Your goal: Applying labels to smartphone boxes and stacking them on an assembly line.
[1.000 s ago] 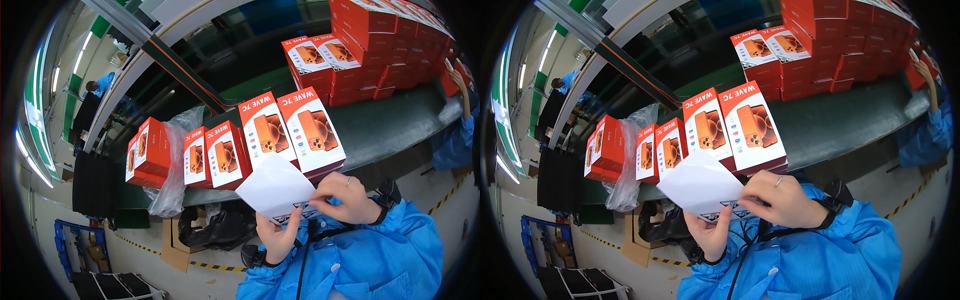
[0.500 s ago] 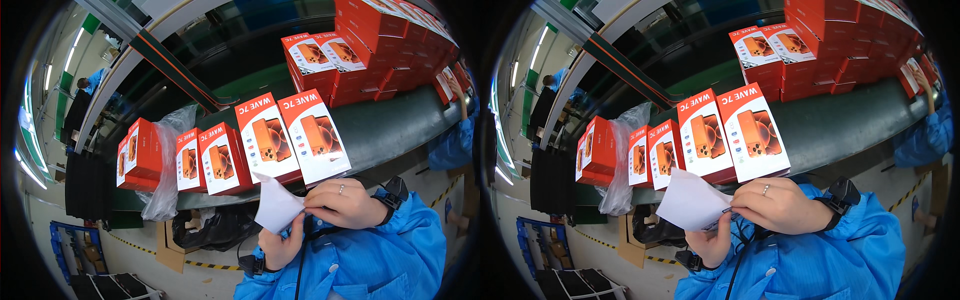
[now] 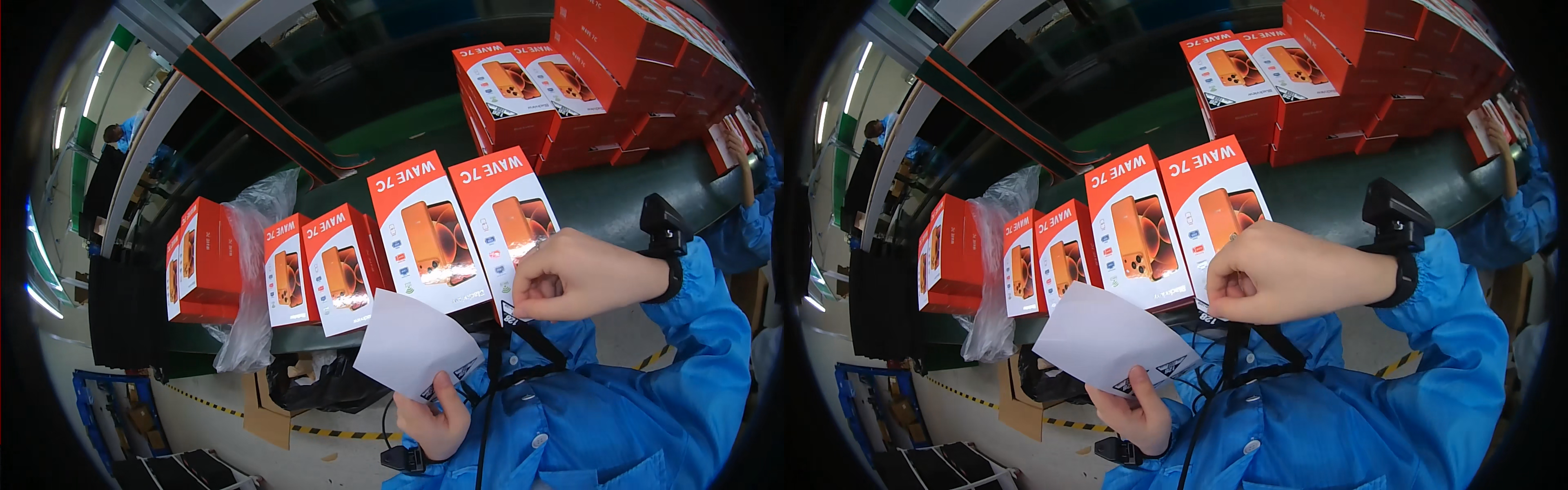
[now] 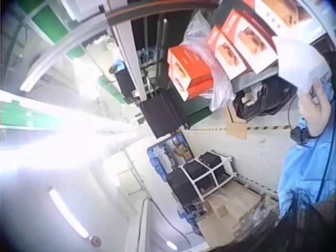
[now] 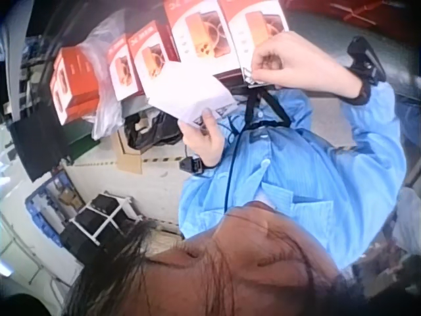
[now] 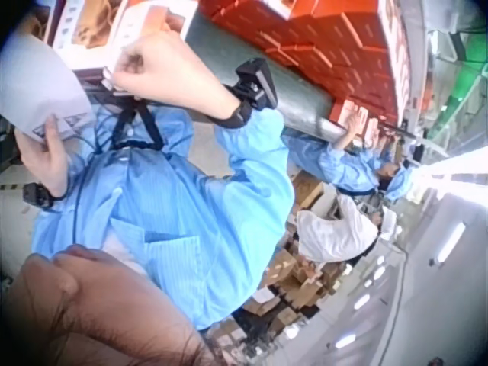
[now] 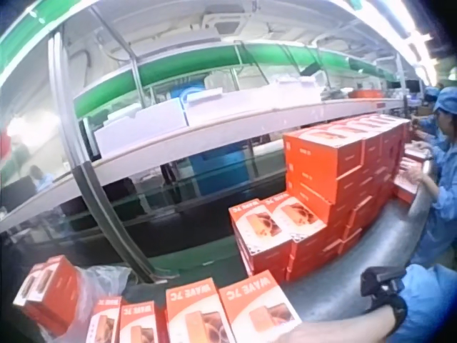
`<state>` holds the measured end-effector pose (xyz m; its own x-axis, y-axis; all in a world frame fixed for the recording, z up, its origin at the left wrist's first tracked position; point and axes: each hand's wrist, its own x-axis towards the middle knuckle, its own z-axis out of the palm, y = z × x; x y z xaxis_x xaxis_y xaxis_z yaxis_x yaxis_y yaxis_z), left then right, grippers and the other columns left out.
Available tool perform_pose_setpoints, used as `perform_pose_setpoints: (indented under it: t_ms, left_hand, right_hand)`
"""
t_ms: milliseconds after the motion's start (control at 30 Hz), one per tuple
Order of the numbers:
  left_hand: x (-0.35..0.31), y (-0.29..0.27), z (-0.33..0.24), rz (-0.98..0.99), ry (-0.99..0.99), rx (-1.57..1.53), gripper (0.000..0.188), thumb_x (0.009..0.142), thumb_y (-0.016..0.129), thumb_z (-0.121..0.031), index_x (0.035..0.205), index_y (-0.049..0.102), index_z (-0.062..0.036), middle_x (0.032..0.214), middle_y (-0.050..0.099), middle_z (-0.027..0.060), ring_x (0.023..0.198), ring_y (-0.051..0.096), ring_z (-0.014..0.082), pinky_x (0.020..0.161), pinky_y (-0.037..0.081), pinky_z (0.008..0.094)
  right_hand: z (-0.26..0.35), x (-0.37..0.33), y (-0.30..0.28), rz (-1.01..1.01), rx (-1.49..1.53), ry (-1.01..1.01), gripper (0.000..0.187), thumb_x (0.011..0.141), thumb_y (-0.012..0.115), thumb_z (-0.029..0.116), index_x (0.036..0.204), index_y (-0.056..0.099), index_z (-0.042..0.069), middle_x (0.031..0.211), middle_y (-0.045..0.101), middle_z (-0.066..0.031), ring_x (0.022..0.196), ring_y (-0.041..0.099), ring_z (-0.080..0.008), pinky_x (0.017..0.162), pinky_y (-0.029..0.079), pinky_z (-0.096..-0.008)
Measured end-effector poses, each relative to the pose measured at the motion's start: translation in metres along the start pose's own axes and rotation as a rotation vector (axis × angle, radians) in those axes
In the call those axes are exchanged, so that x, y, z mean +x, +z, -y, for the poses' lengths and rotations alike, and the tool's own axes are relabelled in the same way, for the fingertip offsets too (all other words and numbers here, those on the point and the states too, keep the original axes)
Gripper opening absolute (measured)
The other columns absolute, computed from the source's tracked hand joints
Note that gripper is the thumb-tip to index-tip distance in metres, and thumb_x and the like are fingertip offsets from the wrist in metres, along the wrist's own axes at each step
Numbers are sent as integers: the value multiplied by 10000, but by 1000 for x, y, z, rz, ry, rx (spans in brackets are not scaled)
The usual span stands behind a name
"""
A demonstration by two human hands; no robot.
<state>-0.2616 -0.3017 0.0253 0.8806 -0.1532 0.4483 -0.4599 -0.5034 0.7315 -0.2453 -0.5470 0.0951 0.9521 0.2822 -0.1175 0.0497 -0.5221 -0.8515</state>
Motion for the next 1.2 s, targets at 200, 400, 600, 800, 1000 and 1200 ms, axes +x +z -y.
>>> perform_pose_setpoints:
  t_ms: [200, 400, 600, 800, 1000, 1200]
  left_hand:
    - [-1, 1, 2, 100, -31, 11, 366, 856, 522, -16, 1185, 390, 75, 968, 577, 178, 827, 612, 203, 705, 481, 276]
    - [-2, 1, 4, 105, -87, -4, 409, 866, 521, -25, 1229, 356, 63, 1057, 545, 186, 924, 583, 201, 765, 470, 282]
    - [-1, 3, 5, 124, -72, -31, 427, 876, 502, -22, 1253, 320, 62, 1080, 528, 194, 942, 577, 208, 780, 477, 298]
    - [-1, 4, 3, 92, -44, -54, 454, 875, 507, -26, 1271, 298, 53, 1111, 512, 193, 956, 572, 221, 836, 458, 316]
    - [4, 11, -3, 33, -130, -612, 357, 830, 661, -183, 1022, 439, 20, 935, 572, 106, 844, 548, 131, 781, 444, 252]
    - [1, 13, -5, -72, -130, -830, 288, 827, 656, -160, 953, 484, 33, 874, 596, 118, 808, 559, 149, 772, 441, 272]
  right_hand:
    - [1, 10, -5, 137, 66, 200, 165, 817, 640, 143, 778, 630, -17, 608, 600, -57, 536, 563, -102, 498, 431, -226]
    - [-6, 11, -1, 96, 18, 105, 145, 805, 652, 134, 771, 630, -5, 573, 578, -51, 500, 536, -107, 479, 404, -251]
    - [-9, 10, 2, 75, 10, 98, 150, 790, 665, 154, 747, 635, 13, 559, 562, -60, 506, 538, -153, 483, 403, -283]
    - [-11, 11, 6, -189, -264, -212, 313, 744, 720, 199, 773, 449, 44, 647, 542, -96, 540, 545, -197, 495, 408, -305]
    - [3, 2, 16, 171, 458, -23, 303, 815, 696, 143, 787, 401, 79, 754, 506, -22, 684, 573, -83, 578, 475, -201]
    - [11, 7, 24, -129, 314, -80, 236, 802, 675, 137, 852, 456, 65, 753, 515, -1, 572, 535, -57, 489, 413, -208]
